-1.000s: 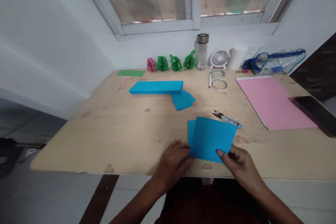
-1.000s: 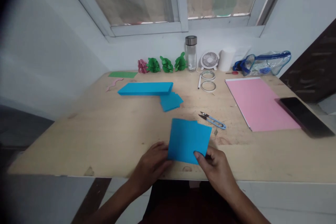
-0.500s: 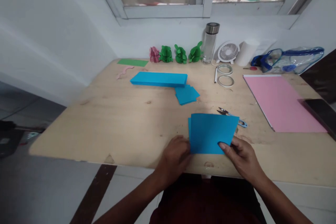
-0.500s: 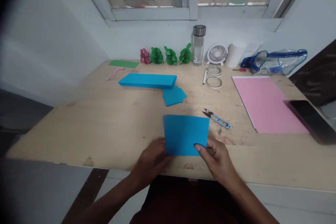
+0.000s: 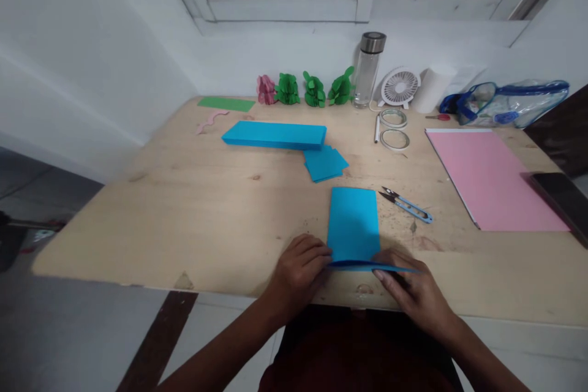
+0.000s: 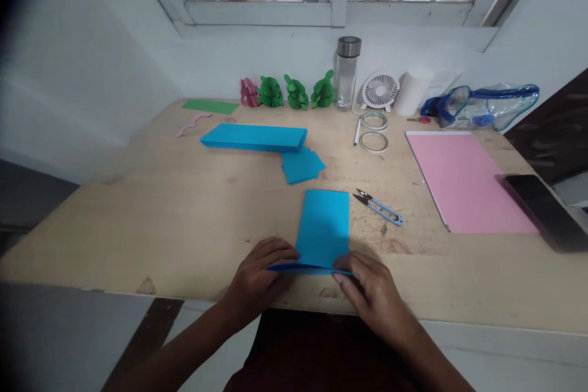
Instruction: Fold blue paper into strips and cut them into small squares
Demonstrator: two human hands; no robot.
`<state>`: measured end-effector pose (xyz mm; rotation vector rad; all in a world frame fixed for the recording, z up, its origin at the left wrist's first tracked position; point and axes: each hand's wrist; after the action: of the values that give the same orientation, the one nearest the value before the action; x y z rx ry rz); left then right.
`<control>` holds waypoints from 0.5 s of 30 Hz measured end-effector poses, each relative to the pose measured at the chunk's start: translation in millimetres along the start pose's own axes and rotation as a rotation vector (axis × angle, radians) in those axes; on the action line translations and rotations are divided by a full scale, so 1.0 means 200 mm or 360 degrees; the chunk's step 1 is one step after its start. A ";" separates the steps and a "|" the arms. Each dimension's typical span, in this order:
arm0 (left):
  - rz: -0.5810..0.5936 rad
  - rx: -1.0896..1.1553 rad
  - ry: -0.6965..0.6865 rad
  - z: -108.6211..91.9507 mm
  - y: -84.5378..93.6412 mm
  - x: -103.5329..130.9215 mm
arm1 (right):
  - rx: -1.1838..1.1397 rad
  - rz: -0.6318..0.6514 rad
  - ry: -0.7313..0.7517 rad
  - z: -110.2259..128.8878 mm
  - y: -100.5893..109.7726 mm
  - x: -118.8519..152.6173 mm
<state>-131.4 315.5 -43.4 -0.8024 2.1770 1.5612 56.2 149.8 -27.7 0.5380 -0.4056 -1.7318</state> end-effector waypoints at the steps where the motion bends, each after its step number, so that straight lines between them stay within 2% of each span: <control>1: 0.0001 -0.0003 0.0019 0.00 0.00 0.00 | 0.0015 -0.0057 -0.0077 0.00 -0.01 0.00; 5: -0.0007 -0.0001 0.0272 -0.01 0.00 0.02 | 0.0034 -0.0322 -0.0298 0.01 -0.05 -0.05; 7: 0.0015 0.0039 0.0477 -0.02 0.00 0.03 | 0.0021 -0.0390 -0.0364 0.00 -0.05 -0.09; 9: -0.0004 0.0020 0.0562 -0.01 0.01 0.01 | 0.0032 -0.0381 -0.0420 0.00 -0.05 -0.13; 10: -0.0016 -0.0026 0.0509 0.00 0.01 0.00 | 0.0042 -0.0353 -0.0444 0.00 -0.04 -0.15; 12: 0.0044 -0.0155 0.0242 0.04 0.02 -0.05 | 0.0048 -0.0265 -0.0491 0.00 -0.02 -0.19; 15: 0.0372 -0.0283 -0.0102 0.11 0.01 -0.11 | 0.0035 -0.0146 -0.0569 -0.01 0.01 -0.23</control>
<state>-116.9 342.3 -35.9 -0.5536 2.1719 1.8882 66.3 195.3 -22.1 0.2633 -0.6609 -1.9188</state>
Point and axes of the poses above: each hand's wrist, its own x-axis away from the middle knuckle, its own y-axis out of the back of the hand, z = x × y, and after that the axes turned 7 degrees about -x, right-handed
